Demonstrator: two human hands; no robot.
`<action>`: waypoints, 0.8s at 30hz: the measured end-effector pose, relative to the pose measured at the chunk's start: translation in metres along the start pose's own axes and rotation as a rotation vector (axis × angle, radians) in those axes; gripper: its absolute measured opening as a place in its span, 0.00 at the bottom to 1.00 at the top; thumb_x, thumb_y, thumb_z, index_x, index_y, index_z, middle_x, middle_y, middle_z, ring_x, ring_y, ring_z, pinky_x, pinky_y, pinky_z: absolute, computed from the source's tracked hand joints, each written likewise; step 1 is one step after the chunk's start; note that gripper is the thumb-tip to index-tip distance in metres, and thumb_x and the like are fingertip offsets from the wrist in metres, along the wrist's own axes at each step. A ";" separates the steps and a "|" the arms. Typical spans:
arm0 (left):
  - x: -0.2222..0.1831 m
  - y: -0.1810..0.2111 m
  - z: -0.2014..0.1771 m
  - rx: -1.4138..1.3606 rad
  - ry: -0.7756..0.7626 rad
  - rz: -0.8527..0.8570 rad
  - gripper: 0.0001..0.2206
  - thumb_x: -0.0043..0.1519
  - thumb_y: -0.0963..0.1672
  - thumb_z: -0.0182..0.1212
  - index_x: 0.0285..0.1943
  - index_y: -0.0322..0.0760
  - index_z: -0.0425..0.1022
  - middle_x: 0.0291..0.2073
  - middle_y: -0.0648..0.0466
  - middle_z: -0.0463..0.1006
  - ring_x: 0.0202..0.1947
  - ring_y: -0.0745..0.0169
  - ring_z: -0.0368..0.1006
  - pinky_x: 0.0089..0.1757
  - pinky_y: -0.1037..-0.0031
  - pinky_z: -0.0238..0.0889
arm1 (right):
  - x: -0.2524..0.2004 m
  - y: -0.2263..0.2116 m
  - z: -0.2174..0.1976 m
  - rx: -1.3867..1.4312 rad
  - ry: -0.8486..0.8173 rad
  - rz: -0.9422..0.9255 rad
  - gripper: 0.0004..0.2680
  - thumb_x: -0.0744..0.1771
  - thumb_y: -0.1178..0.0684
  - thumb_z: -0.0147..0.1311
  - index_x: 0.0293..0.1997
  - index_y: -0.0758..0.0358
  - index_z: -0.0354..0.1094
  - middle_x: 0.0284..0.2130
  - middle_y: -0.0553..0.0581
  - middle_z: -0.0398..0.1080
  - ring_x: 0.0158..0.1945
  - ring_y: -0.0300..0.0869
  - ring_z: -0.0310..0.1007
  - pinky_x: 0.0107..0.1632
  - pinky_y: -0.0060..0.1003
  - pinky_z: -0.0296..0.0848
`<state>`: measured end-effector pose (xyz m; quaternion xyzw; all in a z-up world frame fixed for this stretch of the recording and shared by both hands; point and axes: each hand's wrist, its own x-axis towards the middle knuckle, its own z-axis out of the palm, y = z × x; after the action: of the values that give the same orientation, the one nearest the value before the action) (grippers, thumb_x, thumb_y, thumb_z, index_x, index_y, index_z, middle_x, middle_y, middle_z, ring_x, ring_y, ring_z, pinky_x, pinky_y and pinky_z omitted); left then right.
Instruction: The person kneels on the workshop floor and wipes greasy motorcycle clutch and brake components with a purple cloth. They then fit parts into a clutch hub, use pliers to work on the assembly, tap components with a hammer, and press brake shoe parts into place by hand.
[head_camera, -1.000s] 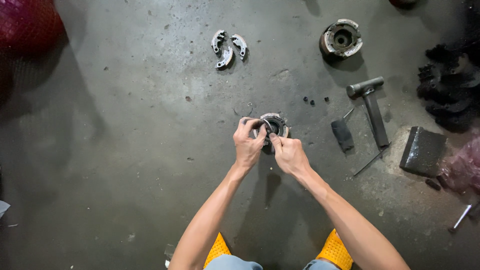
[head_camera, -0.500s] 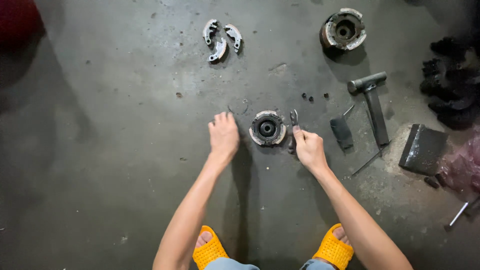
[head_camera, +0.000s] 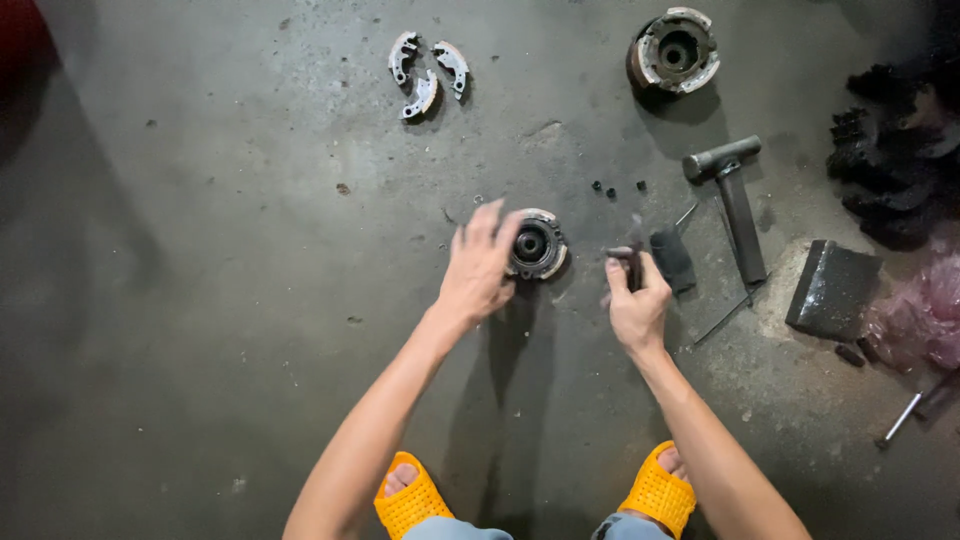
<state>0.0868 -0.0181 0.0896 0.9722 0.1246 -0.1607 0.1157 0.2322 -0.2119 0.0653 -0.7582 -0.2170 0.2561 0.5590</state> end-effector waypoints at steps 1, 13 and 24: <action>-0.003 0.003 0.027 0.003 0.001 -0.001 0.55 0.40 0.51 0.76 0.77 0.38 0.46 0.77 0.36 0.46 0.74 0.36 0.41 0.62 0.40 0.45 | -0.002 0.010 0.001 0.003 0.000 -0.002 0.13 0.71 0.45 0.51 0.43 0.69 0.71 0.26 0.45 0.65 0.27 0.31 0.66 0.28 0.34 0.71; 0.036 0.012 0.107 -1.982 0.281 -1.008 0.23 0.54 0.50 0.71 0.52 0.29 0.77 0.37 0.52 0.75 0.35 0.64 0.70 0.36 0.66 0.72 | -0.043 0.074 0.009 -0.365 -0.497 0.419 0.17 0.71 0.42 0.45 0.39 0.68 0.73 0.19 0.51 0.67 0.26 0.34 0.66 0.31 0.35 0.66; 0.043 0.024 0.133 -1.757 0.330 -0.978 0.14 0.57 0.43 0.70 0.43 0.22 0.79 0.34 0.49 0.82 0.28 0.67 0.75 0.31 0.73 0.68 | -0.039 0.057 0.019 -0.284 -0.590 0.622 0.19 0.71 0.41 0.44 0.33 0.70 0.69 0.21 0.48 0.63 0.28 0.35 0.61 0.33 0.37 0.65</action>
<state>0.0951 -0.0671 -0.0436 0.3962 0.5966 0.0941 0.6916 0.1926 -0.2382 0.0117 -0.7511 -0.1621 0.5848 0.2601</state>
